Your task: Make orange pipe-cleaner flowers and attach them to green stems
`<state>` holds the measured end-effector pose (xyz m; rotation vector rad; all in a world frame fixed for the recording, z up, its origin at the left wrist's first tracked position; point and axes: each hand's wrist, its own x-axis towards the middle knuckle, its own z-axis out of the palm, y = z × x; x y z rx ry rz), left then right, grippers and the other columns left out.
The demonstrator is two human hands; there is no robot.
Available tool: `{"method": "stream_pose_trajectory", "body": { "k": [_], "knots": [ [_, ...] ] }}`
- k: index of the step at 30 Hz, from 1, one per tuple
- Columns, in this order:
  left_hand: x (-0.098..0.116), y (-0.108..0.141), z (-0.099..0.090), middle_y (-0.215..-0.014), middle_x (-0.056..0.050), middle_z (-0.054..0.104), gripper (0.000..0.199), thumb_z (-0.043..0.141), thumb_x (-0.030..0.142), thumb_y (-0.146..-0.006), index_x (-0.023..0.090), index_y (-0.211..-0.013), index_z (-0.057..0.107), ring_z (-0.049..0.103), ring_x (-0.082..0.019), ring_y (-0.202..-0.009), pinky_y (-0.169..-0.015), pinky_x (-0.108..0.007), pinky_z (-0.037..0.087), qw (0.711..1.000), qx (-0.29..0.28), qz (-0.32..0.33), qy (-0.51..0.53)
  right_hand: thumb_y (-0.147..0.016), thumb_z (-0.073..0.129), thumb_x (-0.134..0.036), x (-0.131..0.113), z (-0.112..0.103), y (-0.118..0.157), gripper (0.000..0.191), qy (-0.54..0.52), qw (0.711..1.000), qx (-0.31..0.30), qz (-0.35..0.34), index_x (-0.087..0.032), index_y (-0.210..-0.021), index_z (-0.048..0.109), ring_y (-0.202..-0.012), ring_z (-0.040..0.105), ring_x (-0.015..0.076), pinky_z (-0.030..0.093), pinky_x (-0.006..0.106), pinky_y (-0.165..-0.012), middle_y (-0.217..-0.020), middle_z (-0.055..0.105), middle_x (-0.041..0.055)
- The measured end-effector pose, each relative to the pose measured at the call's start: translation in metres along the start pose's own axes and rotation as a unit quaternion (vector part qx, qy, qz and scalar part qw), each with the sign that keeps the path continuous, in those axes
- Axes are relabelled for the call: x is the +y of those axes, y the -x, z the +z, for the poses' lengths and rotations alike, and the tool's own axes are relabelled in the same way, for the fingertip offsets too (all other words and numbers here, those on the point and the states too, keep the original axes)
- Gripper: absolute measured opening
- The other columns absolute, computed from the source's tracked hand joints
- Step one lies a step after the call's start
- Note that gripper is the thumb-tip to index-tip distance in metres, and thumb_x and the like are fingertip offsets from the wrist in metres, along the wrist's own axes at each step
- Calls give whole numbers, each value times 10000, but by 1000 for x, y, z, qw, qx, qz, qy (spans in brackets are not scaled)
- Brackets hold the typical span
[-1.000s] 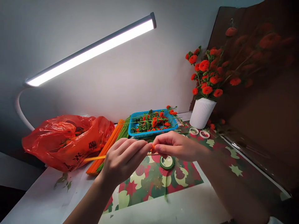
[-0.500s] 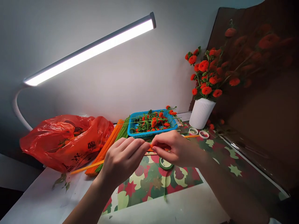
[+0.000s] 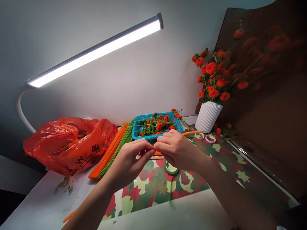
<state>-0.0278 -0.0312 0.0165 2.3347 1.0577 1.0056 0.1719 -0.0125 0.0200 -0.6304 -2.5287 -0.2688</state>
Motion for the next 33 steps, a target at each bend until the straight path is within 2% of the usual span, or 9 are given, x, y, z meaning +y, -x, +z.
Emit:
{"method": "stream_pose_trajectory", "body": {
  "k": [4,6,8,11,15,18,22,27,33],
  "knots": [
    [0,-3,-5,-598,26,479,268,520,337,-918,170,-719,586,452,-94,-514,-470,-208,406,968,-107,-102,201,-964,322,-122,-3,-1,0,298,-11,1000,8,-16,-171,-740,513,-627,349,144,256,298,-653,-679,513,4],
    [0,-2,-5,-609,23,493,288,499,352,-927,167,-724,588,472,-95,-520,-475,-208,424,962,-128,-116,213,-958,329,-119,-3,-3,0,292,-40,999,-2,-3,-172,-725,497,-624,352,139,263,297,-653,-675,513,0],
    [1,-1,-4,-624,19,529,269,512,341,-924,169,-741,607,483,-94,-530,-467,-200,411,982,-101,-94,130,-949,356,-120,-2,-6,1,269,-92,995,-33,35,-173,-719,484,-623,372,129,272,286,-641,-676,515,-9],
    [2,2,1,-700,11,609,140,592,282,-887,183,-801,640,500,-90,-553,-489,-199,403,998,1,3,-58,-940,405,-130,0,-12,2,224,-184,971,-96,116,-176,-733,478,-616,407,111,272,256,-588,-684,520,-22],
    [2,5,6,-748,10,653,109,561,198,-906,189,-842,649,525,-92,-562,-530,-219,405,964,77,136,-213,-977,390,-215,3,-22,3,268,-261,940,-145,164,-180,-724,474,-605,417,108,279,240,-549,-670,509,-26],
    [4,4,6,-747,8,662,119,536,192,-919,182,-856,636,524,-107,-563,-538,-242,395,939,89,176,-283,-975,370,-204,5,-27,4,266,-298,926,-156,171,-178,-747,504,-620,432,111,312,237,-564,-687,523,-21],
    [5,3,6,-737,10,649,162,477,193,-949,187,-865,615,526,-117,-576,-552,-252,385,922,84,183,-330,-954,382,-170,5,-28,5,247,-319,920,-143,176,-173,-758,532,-636,449,111,337,235,-581,-718,549,-14],
    [3,3,7,-684,15,623,228,432,219,-972,197,-834,612,527,-117,-565,-555,-251,375,915,74,195,-345,-968,392,-223,3,-23,5,313,-291,934,-121,170,-173,-671,477,-577,410,100,299,242,-548,-633,504,-28],
    [0,1,4,-637,20,584,246,444,226,-960,199,-795,624,451,-107,-511,-517,-237,354,939,45,196,-279,-922,422,-171,3,-15,6,298,-270,949,-103,128,-183,-625,401,-534,354,87,255,240,-520,-578,424,-46]
  ]
}}
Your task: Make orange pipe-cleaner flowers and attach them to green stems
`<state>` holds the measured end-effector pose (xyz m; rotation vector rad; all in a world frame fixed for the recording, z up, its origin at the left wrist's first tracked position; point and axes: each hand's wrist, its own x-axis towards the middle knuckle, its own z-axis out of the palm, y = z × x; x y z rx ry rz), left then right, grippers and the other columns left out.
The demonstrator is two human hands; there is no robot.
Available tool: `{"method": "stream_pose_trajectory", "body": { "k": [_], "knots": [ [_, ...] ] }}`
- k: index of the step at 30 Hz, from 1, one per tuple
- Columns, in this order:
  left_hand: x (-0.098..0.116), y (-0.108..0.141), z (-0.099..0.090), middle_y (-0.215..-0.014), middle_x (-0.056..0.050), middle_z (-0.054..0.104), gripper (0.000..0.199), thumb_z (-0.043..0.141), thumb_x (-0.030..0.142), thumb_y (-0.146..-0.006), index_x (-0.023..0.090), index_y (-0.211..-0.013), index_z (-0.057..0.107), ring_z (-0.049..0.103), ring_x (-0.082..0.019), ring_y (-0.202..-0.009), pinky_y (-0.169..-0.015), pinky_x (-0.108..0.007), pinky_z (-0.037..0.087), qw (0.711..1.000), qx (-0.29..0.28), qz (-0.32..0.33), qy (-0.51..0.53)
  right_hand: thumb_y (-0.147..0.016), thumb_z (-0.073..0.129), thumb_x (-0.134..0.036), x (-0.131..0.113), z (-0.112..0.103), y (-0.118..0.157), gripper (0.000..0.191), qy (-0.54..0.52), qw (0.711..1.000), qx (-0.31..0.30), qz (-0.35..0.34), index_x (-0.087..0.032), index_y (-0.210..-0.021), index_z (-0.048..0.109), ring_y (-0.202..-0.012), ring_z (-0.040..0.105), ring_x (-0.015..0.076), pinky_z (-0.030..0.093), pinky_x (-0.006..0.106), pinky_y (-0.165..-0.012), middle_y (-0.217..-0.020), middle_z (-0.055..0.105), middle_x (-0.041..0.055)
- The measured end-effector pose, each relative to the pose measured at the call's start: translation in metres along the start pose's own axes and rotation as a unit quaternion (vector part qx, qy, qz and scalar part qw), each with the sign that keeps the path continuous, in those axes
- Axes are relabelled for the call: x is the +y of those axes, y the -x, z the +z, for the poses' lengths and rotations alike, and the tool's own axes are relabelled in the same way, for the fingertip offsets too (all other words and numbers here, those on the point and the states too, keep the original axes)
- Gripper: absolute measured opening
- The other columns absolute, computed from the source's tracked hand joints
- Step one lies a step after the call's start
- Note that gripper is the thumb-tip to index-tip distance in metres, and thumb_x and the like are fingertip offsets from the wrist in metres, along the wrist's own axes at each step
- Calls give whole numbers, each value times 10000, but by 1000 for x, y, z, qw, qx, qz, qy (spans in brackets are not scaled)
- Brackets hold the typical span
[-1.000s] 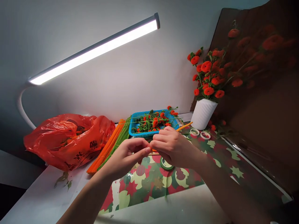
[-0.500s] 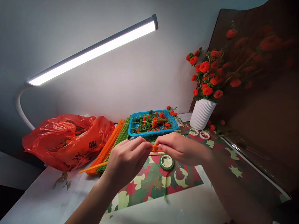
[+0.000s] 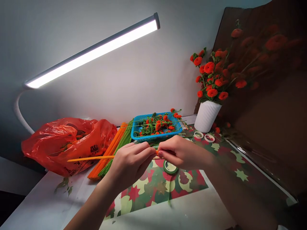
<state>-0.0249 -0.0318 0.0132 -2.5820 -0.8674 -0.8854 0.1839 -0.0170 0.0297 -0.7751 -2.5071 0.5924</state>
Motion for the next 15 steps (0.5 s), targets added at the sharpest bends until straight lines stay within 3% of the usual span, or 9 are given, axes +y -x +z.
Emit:
{"method": "stream_pose_trajectory", "body": {
  "k": [4,8,15],
  "knots": [
    [-1,-1,-1,-622,26,530,224,471,210,-942,193,-770,613,431,-94,-508,-477,-210,335,988,-39,-72,130,-877,452,-125,4,3,-1,274,1,1000,12,-22,-187,-623,373,-532,327,82,239,237,-518,-569,378,-57],
    [-2,-3,-5,-593,32,461,245,491,212,-927,180,-703,583,399,-94,-522,-471,-205,329,954,-91,-124,258,-852,460,-107,4,4,-1,275,6,999,4,-45,-192,-621,335,-541,304,86,225,244,-523,-574,350,-58],
    [-11,-1,-9,-562,56,359,317,491,355,-925,170,-675,553,313,-89,-517,-456,-205,286,854,-244,-197,416,-772,490,-61,-1,13,-2,276,-1,998,-27,-58,-191,-608,311,-549,302,87,228,244,-531,-562,327,-62]
  ]
}}
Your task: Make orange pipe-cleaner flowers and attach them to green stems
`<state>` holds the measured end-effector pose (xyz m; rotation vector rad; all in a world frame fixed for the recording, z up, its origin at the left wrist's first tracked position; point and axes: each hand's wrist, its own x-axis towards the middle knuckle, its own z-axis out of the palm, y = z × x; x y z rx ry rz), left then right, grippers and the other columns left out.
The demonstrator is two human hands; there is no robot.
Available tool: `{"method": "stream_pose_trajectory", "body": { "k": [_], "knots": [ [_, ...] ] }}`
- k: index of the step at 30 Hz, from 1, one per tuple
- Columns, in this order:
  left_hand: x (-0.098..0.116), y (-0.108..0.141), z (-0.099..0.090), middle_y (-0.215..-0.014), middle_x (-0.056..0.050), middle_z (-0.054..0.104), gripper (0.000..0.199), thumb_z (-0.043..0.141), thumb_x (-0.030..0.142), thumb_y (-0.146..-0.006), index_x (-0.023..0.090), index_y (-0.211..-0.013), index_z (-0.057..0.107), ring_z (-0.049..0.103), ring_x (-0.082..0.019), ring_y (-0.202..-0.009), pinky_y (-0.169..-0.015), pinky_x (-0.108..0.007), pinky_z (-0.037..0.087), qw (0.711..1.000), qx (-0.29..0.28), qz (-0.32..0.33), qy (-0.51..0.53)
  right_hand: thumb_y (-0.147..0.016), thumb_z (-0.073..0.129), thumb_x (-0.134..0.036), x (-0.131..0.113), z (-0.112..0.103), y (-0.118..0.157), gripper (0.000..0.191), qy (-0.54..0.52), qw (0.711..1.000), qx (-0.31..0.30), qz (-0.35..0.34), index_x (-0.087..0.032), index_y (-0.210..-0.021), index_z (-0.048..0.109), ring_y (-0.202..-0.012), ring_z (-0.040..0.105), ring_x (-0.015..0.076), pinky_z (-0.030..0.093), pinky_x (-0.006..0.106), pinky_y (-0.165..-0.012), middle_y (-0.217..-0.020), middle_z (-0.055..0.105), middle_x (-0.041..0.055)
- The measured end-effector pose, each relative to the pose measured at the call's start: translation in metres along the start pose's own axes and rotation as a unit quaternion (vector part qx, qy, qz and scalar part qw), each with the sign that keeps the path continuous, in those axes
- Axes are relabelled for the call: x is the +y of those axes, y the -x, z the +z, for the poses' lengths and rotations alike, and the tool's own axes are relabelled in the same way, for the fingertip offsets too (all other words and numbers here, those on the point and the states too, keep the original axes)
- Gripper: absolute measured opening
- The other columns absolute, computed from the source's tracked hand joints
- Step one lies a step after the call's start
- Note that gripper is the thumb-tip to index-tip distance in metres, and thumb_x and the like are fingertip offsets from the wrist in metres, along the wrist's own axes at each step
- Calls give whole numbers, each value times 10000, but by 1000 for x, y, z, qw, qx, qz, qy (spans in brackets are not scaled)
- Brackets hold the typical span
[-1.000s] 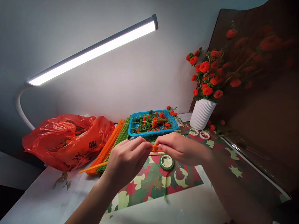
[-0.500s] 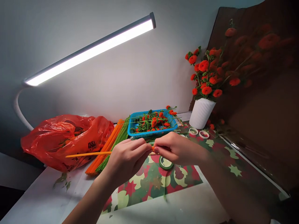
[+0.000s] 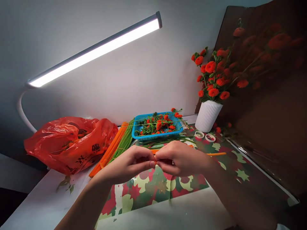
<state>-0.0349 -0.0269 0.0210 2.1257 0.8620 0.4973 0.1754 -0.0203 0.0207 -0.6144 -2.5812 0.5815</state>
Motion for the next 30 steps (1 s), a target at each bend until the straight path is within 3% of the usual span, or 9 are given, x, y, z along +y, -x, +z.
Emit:
{"method": "stream_pose_trajectory", "body": {
  "k": [5,8,11,14,18,21,24,27,30],
  "knots": [
    [-5,-2,1,-614,27,493,291,484,373,-919,181,-763,638,390,-103,-540,-476,-211,295,988,26,-78,-133,-884,447,-191,11,-5,-3,219,-8,987,-95,127,-179,-669,488,-533,375,91,236,242,-505,-588,464,-43],
    [-12,2,-10,-607,21,498,321,452,394,-926,197,-735,616,396,-119,-538,-481,-227,284,969,29,-111,-221,-884,456,-222,22,-20,3,224,-7,972,-126,199,-174,-679,531,-545,395,95,255,239,-504,-629,505,-28],
    [-25,11,-30,-585,18,460,386,405,432,-935,197,-662,542,382,-126,-521,-471,-231,284,959,52,-148,-237,-867,464,-247,34,-39,17,254,30,954,-109,278,-180,-629,523,-543,406,104,262,244,-502,-609,492,-26],
    [-39,16,-46,-584,3,493,365,427,447,-920,204,-681,557,407,-141,-523,-472,-239,294,954,107,-164,-229,-851,478,-297,45,-56,31,294,140,898,-35,416,-185,-582,518,-517,406,119,237,261,-490,-555,476,-16],
    [-47,6,-39,-567,3,479,364,420,435,-919,206,-647,497,395,-144,-511,-472,-252,264,955,107,-160,-226,-889,458,-405,52,-69,40,339,198,837,-23,509,-191,-704,644,-637,572,181,302,268,-537,-668,631,39],
    [-45,-8,-17,-595,12,466,359,395,416,-932,206,-645,446,382,-141,-534,-491,-252,260,966,54,-136,-215,-896,495,-378,47,-61,32,301,260,834,19,487,-185,-1046,672,-1011,596,284,388,311,-715,-1065,691,107],
    [-42,-19,4,-612,17,481,356,365,395,-947,204,-654,431,388,-138,-551,-513,-253,275,974,23,-103,-201,-907,529,-374,32,-33,13,370,215,906,17,363,-179,-1213,604,-1182,513,307,388,357,-875,-1229,636,120],
    [-45,-24,13,-637,9,521,361,337,380,-956,201,-681,486,418,-140,-564,-522,-253,303,979,12,-87,-183,-895,561,-414,18,2,-7,331,128,964,-62,223,-189,-1131,621,-1066,584,272,409,323,-799,-1124,681,92],
    [-53,-25,9,-680,-16,572,381,311,372,-958,195,-719,549,484,-160,-608,-556,-258,362,967,50,-105,-227,-945,487,-295,16,25,-20,203,163,960,-75,214,-154,-1040,599,-773,637,216,342,286,-608,-914,713,82]
  ]
}}
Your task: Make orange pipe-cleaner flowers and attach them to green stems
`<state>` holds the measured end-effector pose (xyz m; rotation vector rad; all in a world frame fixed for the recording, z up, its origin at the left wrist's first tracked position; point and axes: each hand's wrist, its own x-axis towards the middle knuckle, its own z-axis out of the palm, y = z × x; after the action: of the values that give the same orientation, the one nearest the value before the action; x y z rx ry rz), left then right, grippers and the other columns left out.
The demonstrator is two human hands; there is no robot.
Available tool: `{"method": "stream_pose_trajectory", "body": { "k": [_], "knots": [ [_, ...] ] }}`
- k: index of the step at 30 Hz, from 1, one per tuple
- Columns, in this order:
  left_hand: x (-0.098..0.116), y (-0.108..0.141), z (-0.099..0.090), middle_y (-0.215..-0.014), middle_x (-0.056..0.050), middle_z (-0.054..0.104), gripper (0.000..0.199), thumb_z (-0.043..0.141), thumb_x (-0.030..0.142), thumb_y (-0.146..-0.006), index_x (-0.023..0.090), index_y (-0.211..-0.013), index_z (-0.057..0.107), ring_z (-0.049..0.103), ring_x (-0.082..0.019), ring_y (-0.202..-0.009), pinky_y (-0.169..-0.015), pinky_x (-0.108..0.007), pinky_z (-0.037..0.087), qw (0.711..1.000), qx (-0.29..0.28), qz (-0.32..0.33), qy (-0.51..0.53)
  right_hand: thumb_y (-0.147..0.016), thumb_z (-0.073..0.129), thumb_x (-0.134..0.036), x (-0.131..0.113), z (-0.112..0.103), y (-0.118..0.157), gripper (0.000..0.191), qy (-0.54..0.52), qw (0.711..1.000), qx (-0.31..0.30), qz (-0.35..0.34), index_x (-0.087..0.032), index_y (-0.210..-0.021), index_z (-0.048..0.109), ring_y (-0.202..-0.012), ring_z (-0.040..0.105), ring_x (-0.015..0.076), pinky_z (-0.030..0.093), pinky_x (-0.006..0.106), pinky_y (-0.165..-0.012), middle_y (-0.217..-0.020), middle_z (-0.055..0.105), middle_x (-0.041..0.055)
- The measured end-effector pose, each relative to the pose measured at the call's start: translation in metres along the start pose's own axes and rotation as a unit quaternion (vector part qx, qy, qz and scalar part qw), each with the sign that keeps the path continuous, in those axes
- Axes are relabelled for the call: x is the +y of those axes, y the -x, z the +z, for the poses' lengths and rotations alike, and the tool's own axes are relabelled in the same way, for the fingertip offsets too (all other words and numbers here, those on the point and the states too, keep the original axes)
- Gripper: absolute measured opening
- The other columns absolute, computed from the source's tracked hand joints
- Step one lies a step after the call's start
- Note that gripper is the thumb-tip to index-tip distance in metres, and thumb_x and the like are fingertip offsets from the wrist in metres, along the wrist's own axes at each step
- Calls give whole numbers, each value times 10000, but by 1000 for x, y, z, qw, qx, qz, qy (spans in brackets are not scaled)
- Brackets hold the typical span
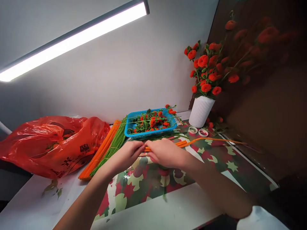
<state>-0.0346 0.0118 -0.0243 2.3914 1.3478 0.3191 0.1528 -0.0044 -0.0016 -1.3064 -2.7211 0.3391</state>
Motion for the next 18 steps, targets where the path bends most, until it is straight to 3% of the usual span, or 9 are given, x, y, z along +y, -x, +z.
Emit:
{"method": "stream_pose_trajectory", "body": {
  "k": [3,5,7,11,14,18],
  "knots": [
    [-13,-3,1,-811,-72,636,324,314,272,-941,186,-805,595,563,-218,-776,-679,-302,415,996,43,-47,-60,-955,427,-194,5,2,-5,186,18,1000,22,8,-183,-901,605,-701,606,176,249,270,-534,-825,700,48],
    [-20,-4,6,-851,-102,649,208,427,206,-869,180,-784,615,576,-258,-851,-719,-332,415,994,33,-64,-79,-969,405,-219,13,-4,-4,234,3,998,53,25,-191,-842,598,-677,579,158,224,266,-526,-793,681,36],
    [-25,-6,15,-765,-88,632,108,542,165,-770,185,-684,605,586,-253,-761,-668,-324,410,993,1,-77,-86,-974,409,-260,19,-11,-1,267,-17,995,83,47,-191,-784,584,-632,540,140,216,262,-528,-738,649,24],
    [-29,-11,33,-712,-65,585,154,568,80,-684,189,-585,523,566,-227,-683,-620,-307,372,993,-24,-85,-75,-961,471,-354,26,-19,4,232,-79,986,137,58,-207,-823,585,-594,494,128,226,240,-540,-624,569,-21],
    [-29,-13,37,-702,-53,552,195,554,77,-690,198,-570,460,534,-214,-656,-609,-307,344,995,-19,-86,-38,-969,474,-307,27,-20,5,159,-130,979,154,23,-225,-930,605,-624,517,124,245,225,-559,-624,561,-38],
    [-23,-9,26,-605,6,448,190,509,164,-792,218,-639,413,423,-179,-546,-566,-301,306,994,20,-91,54,-957,462,-195,27,-18,3,173,-160,971,176,-17,-188,-845,594,-692,521,118,279,218,-592,-744,600,-9]
  ]
}}
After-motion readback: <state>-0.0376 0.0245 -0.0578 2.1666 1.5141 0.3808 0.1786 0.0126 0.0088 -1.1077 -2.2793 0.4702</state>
